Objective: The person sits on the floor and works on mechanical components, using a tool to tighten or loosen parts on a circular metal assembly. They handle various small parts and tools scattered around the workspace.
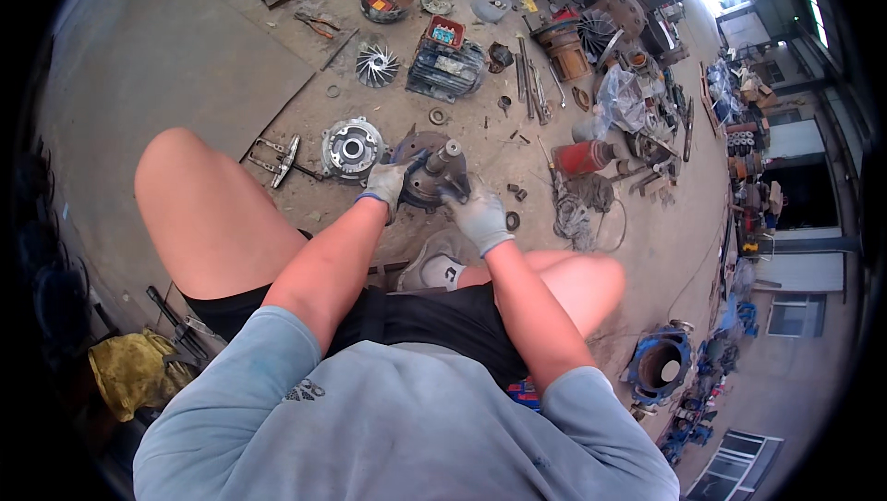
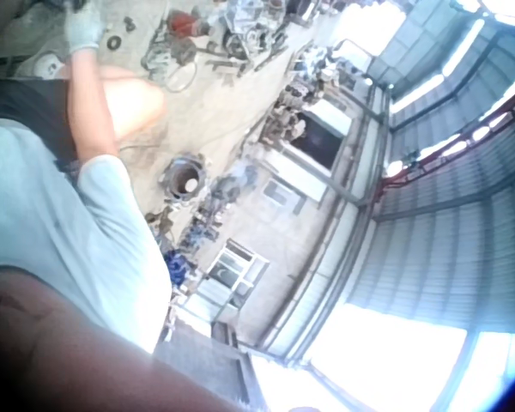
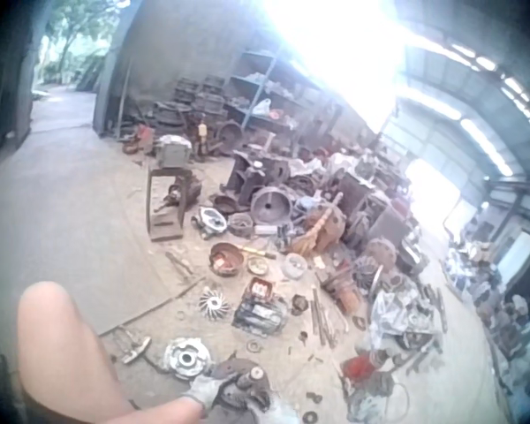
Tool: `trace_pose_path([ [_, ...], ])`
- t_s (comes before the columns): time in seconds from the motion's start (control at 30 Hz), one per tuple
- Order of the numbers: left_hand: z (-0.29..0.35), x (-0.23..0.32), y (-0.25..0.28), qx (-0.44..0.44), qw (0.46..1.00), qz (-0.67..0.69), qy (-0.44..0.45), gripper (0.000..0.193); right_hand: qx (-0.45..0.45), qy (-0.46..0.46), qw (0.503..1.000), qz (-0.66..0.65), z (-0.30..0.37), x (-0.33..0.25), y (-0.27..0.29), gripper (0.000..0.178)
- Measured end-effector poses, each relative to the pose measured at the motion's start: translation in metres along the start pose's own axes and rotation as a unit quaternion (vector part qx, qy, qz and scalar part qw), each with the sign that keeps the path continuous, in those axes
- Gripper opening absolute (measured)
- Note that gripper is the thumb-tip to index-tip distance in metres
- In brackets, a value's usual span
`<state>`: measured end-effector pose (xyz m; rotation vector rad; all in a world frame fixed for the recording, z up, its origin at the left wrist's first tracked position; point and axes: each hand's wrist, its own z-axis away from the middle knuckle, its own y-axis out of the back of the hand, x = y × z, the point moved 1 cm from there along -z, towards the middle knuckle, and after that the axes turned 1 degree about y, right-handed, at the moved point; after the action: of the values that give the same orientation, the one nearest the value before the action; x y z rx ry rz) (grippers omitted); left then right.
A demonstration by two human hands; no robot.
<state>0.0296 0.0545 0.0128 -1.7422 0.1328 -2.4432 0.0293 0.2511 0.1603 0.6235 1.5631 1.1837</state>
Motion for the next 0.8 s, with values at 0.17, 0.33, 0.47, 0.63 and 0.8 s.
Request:
trace_pose_path([
  [0.17, -0.031, -0.069, 0.021, -0.002, 0.934, -0.280, -0.220, 0.081, -0.157, 0.008, 0.981, 0.112, -0.021, 0.007, 0.022, 0.041],
  [0.33, -0.006, -0.002, -0.015, 0.006, 0.831, -0.541, -0.129, 0.068, -0.220, 0.071, 0.957, 0.175, -0.046, 0.009, 0.035, 0.039],
  [0.47, 0.014, 0.041, -0.008, -0.025, 0.811, -0.582, -0.051, 0.072, -0.314, 0.082, 0.925, 0.199, -0.065, -0.008, 0.045, 0.038],
  [0.63, 0.015, 0.044, -0.008, -0.017, 0.816, -0.576, -0.044, 0.075, -0.273, 0.073, 0.941, 0.186, -0.059, 0.004, 0.027, 0.038],
  [0.8, 0.004, 0.006, -0.011, 0.041, 0.853, -0.507, -0.115, 0.081, -0.234, -0.276, 0.816, -0.450, 0.011, 0.005, -0.054, 0.026],
])
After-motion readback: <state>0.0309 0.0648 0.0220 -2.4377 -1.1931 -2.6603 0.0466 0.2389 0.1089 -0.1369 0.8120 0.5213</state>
